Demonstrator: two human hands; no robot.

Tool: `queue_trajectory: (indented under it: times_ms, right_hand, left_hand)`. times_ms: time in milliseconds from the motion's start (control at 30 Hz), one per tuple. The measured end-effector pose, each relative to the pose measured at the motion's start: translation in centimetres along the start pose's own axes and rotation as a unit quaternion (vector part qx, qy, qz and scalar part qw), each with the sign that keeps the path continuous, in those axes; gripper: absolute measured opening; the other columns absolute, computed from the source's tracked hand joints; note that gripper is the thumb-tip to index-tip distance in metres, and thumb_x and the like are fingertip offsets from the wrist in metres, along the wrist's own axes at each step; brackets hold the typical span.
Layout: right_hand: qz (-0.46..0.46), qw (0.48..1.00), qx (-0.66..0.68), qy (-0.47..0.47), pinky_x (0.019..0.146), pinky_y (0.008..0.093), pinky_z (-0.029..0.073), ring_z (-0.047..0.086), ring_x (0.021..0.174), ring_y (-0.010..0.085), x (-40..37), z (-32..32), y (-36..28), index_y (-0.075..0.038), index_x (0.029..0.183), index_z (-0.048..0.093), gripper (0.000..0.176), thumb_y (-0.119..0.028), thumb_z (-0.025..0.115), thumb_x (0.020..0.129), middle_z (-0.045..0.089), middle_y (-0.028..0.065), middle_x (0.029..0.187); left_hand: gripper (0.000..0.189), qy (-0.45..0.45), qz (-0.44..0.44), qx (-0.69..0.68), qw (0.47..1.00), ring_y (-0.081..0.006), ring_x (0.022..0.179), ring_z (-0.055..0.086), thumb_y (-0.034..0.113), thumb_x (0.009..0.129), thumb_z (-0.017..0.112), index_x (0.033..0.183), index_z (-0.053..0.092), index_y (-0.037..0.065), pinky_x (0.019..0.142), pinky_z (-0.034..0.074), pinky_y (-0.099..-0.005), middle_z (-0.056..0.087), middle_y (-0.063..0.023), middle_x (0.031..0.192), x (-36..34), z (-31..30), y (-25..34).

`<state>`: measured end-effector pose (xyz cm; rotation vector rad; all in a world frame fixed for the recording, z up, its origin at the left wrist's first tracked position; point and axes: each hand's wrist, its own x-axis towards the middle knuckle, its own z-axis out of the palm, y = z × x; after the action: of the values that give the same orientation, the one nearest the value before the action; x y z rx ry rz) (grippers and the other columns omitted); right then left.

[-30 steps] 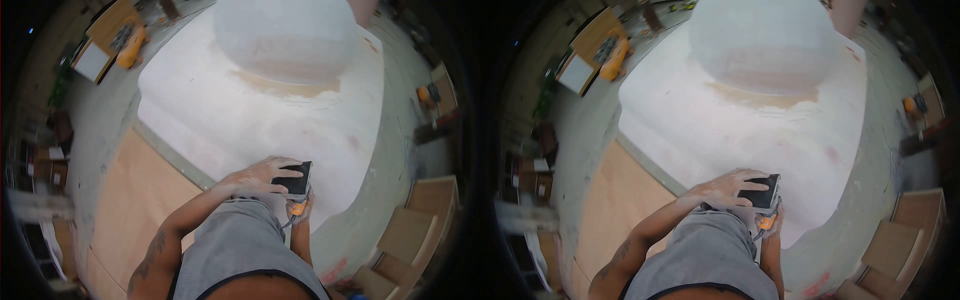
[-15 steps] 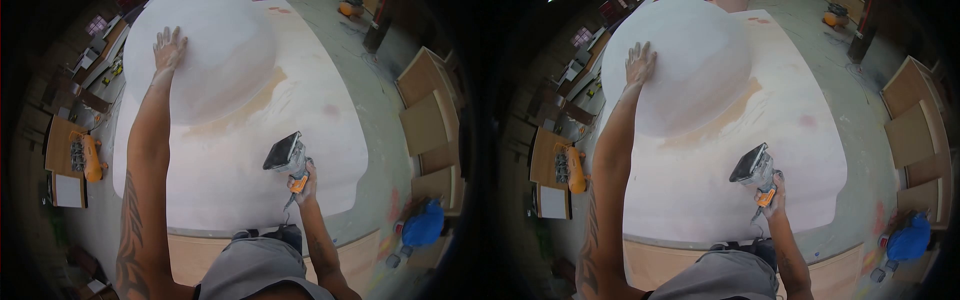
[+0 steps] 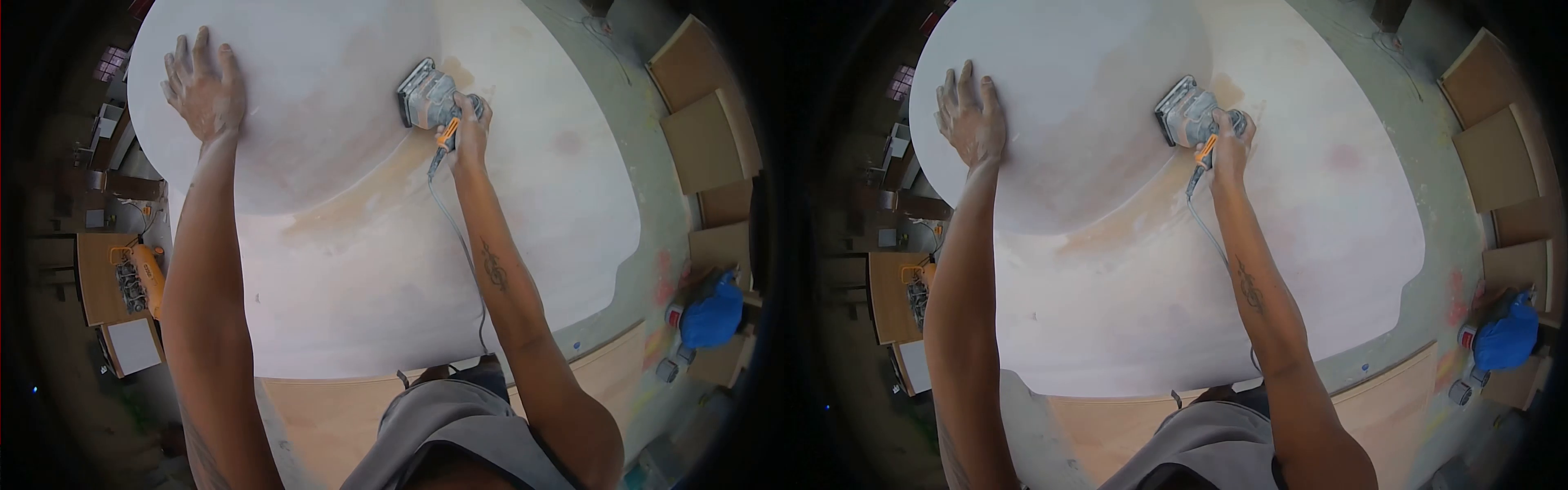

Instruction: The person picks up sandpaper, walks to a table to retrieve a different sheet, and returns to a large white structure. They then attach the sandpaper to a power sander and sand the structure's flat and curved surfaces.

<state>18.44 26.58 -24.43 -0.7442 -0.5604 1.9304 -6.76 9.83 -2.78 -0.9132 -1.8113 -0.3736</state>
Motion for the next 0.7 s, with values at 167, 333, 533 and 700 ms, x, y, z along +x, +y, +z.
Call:
queue_trajectory:
  times_ms: [167,333,533,700]
  right_hand:
    - [-0.023,0.997,-0.055,0.057,0.054,0.0316,0.051,0.061,0.074,0.0180,-4.3,1.1,-1.6,-0.011,0.142,0.043,0.061,-0.027,0.073,0.092,0.058,0.0121,0.109]
    - [-0.006,0.996,-0.046,0.082,0.082,0.0360,0.053,0.061,0.101,0.0245,-10.3,0.9,0.4,-0.005,0.144,0.042,0.060,-0.026,0.072,0.096,0.053,0.0166,0.129]
    - [-0.039,0.989,-0.088,0.114,0.060,0.0301,0.052,0.056,0.079,0.0138,-15.7,2.7,3.7,-0.012,0.148,0.037,0.057,-0.017,0.068,0.100,0.051,0.0102,0.118]
    - [-0.090,0.976,-0.152,0.125,0.101,0.0428,0.045,0.054,0.117,0.0295,-16.2,7.6,4.7,-0.006,0.147,0.039,0.061,-0.014,0.073,0.097,0.049,0.0190,0.136]
  left_hand:
    - [0.058,-0.022,0.009,-0.002,1.000,-0.0330,0.158,0.023,0.053,0.106,0.041,0.157,0.046,0.026,0.129,0.012,-0.0579,0.037,-0.0097,0.166,2.0,-1.9,0.9]
    - [0.059,-0.021,0.021,-0.007,1.000,-0.0337,0.158,0.024,0.052,0.106,0.040,0.158,0.045,0.023,0.128,0.012,-0.0586,0.038,-0.0114,0.165,2.1,-3.5,2.5]
    - [0.059,-0.041,0.008,-0.027,0.999,-0.0350,0.157,0.023,0.051,0.106,0.039,0.157,0.044,0.023,0.128,0.011,-0.0592,0.037,-0.0096,0.165,3.7,-3.6,3.6]
    - [0.057,-0.048,-0.003,-0.011,0.999,-0.0322,0.157,0.025,0.050,0.107,0.041,0.157,0.045,0.022,0.129,0.014,-0.0541,0.038,-0.0098,0.165,7.8,-2.7,1.3]
